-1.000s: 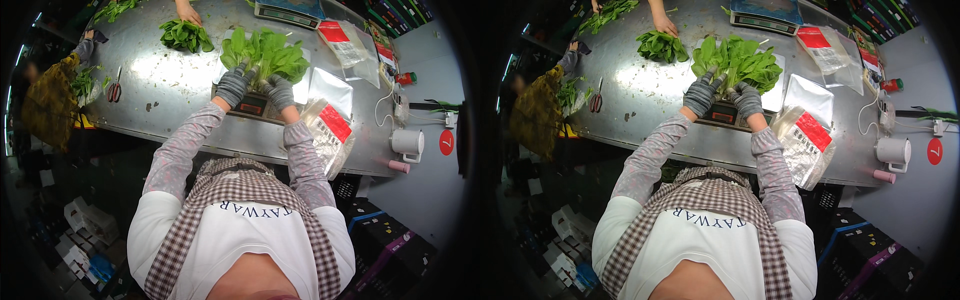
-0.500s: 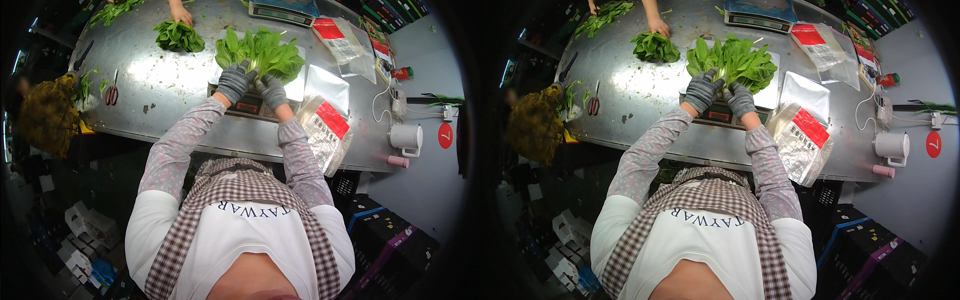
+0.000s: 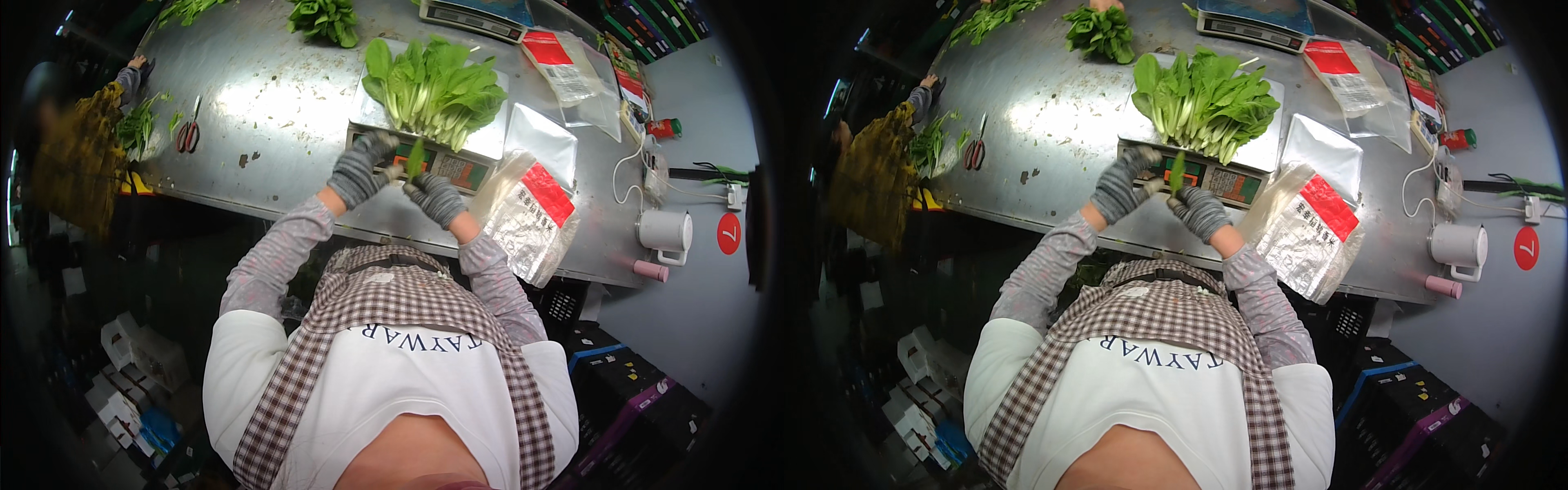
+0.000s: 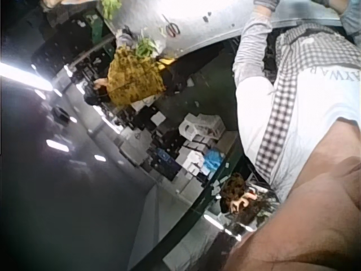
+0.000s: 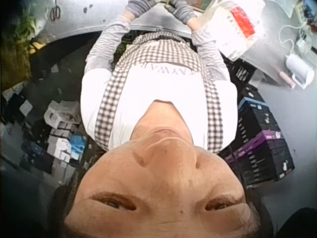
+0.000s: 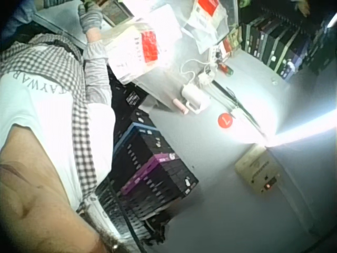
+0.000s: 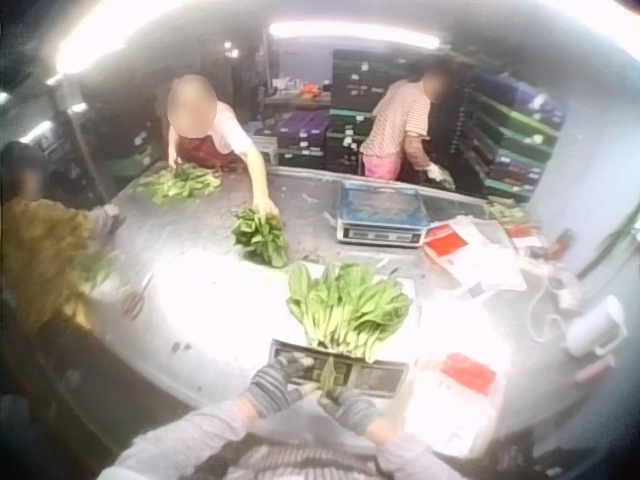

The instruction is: The person weighs bundles of leafy green vegetables on a scale, places them into plastic bags, and سپس stacks crates in an agricultural processing facility.

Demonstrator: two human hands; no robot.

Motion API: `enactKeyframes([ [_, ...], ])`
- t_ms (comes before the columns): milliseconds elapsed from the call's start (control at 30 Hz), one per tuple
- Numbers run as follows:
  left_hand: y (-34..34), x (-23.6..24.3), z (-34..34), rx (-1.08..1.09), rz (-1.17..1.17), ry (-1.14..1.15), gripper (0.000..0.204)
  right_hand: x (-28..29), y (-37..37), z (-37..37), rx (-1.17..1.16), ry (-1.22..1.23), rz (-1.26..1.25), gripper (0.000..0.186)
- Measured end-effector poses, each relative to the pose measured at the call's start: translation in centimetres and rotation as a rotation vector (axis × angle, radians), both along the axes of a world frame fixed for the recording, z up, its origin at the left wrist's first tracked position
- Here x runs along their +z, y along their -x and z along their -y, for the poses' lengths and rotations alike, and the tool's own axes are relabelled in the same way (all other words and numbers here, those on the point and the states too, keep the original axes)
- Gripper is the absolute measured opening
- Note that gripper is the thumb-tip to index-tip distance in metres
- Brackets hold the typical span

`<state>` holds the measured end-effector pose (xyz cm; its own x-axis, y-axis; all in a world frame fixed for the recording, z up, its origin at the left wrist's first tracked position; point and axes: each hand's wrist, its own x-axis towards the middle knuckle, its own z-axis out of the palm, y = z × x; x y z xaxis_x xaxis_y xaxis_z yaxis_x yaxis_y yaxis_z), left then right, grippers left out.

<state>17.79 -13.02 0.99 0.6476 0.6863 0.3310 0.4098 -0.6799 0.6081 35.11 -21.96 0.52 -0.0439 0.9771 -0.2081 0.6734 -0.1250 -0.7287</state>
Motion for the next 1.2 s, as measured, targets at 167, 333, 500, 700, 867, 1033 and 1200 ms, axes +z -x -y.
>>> enactKeyframes([
  [167,3.6,-2.9,5.5,0.112,0.227,0.752,0.021,-0.4,5.3,0.7,0.285,0.054,0.017,0.024],
  [333,13.1,-5.1,6.8,0.249,-0.038,0.627,0.02,-0.9,6.6,2.0,0.408,0.089,0.106,0.031],
  [500,22.4,-6.0,7.6,0.228,-0.948,0.702,0.038,-1.9,5.3,2.9,0.452,0.081,0.155,0.03],
  [700,24.4,-5.5,7.9,0.434,-1.061,0.687,0.056,-1.5,3.6,3.9,0.388,0.124,0.135,0.03],
  [867,21.5,-7.9,6.4,0.449,-0.384,0.707,0.041,-1.5,2.3,4.3,0.32,0.139,0.094,0.027],
  [1033,15.6,-6.3,2.1,0.396,-0.063,0.723,0.021,-2.9,1.8,4.3,0.277,0.078,0.128,0.028],
  [1200,9.6,-2.1,-5.2,0.449,-0.044,0.399,0.023,-3.1,2.1,3.7,0.219,0.108,0.099,0.028],
])
